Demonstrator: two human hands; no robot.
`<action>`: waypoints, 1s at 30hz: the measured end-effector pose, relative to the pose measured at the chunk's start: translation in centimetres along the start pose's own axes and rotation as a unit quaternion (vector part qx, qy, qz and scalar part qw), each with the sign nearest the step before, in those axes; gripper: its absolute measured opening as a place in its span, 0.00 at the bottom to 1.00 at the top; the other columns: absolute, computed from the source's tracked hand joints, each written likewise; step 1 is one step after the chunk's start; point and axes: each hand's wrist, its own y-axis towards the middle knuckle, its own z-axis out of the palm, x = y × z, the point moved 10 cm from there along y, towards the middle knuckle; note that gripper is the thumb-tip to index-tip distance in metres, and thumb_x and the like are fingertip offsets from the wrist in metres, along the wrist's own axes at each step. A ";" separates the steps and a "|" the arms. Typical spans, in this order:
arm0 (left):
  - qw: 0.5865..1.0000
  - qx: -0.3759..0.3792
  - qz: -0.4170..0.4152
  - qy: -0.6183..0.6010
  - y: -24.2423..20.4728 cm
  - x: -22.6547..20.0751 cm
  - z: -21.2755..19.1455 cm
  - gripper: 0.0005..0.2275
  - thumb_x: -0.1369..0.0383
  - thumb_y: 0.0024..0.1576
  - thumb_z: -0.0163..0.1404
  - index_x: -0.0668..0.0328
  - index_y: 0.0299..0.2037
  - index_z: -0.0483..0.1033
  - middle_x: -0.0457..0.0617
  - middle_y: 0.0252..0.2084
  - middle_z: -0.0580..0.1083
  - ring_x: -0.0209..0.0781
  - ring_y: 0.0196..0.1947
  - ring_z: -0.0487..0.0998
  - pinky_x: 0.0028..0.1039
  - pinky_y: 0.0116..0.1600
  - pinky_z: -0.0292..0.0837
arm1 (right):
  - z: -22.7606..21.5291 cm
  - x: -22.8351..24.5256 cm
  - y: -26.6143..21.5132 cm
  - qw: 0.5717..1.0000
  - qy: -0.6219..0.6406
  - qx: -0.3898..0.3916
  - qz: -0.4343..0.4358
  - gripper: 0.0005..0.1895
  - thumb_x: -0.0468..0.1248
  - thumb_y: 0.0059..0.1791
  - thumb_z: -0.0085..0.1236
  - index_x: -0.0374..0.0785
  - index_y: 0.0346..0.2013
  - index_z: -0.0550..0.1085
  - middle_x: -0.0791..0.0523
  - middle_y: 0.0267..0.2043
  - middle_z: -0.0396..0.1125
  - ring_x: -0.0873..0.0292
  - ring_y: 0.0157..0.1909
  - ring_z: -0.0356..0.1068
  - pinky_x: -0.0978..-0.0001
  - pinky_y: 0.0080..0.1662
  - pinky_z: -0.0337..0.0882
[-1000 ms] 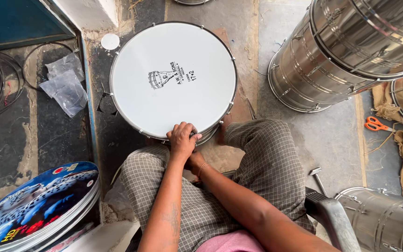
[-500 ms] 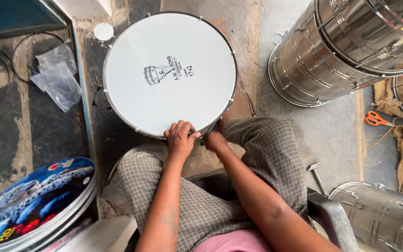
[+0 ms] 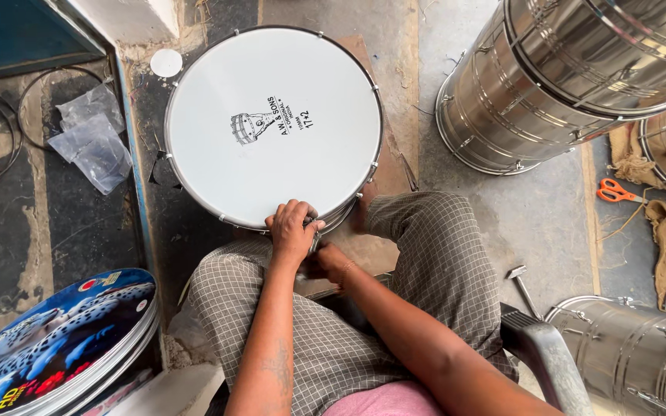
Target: The person sits cross-legged and uses a drum key to tighten the tension rods on a white drum head. After tightening the lugs, the person lifts the drum and places it on top of a stack of other drums.
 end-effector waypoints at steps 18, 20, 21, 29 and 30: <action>1.000 -0.012 0.001 0.003 0.0 -0.1 0.0 0.12 0.63 0.45 0.66 0.53 0.33 0.76 0.40 0.36 0.74 0.43 0.43 0.73 0.40 0.55 0.57 | 3.4 2.2 -0.1 0.986 0.000 -0.083 -0.143 0.14 0.40 0.50 0.58 0.34 0.46 0.71 0.55 0.37 0.72 0.61 0.34 0.72 0.67 0.32 0.71; 1.000 -0.007 0.000 0.002 0.1 -0.2 0.0 0.12 0.63 0.46 0.66 0.53 0.34 0.76 0.40 0.36 0.74 0.43 0.43 0.73 0.40 0.55 0.57 | 2.3 1.5 0.5 0.990 -0.007 -0.076 -0.117 0.13 0.40 0.50 0.58 0.35 0.44 0.72 0.53 0.37 0.72 0.58 0.34 0.72 0.64 0.33 0.72; 1.000 -0.005 -0.002 0.001 0.1 -0.2 0.0 0.12 0.63 0.46 0.66 0.53 0.34 0.76 0.41 0.36 0.74 0.43 0.43 0.73 0.40 0.54 0.57 | 1.6 1.3 0.8 0.992 -0.031 -0.068 -0.104 0.12 0.40 0.49 0.58 0.35 0.43 0.73 0.52 0.37 0.72 0.57 0.34 0.72 0.63 0.33 0.72; 1.000 -0.005 0.002 0.008 -0.3 0.0 0.0 0.13 0.62 0.48 0.65 0.54 0.36 0.76 0.42 0.37 0.73 0.45 0.44 0.72 0.41 0.53 0.56 | -6.7 9.7 0.9 0.702 -0.672 -0.205 -0.115 0.09 0.39 0.48 0.58 0.36 0.36 0.78 0.47 0.36 0.74 0.47 0.36 0.74 0.54 0.36 0.74; 1.000 -0.009 0.006 0.012 -0.2 -0.1 -0.2 0.13 0.62 0.47 0.65 0.54 0.35 0.76 0.43 0.37 0.73 0.46 0.44 0.72 0.41 0.52 0.56 | -6.7 10.3 0.5 0.689 -0.673 -0.232 -0.135 0.09 0.39 0.47 0.58 0.37 0.35 0.79 0.46 0.36 0.74 0.46 0.36 0.74 0.53 0.36 0.74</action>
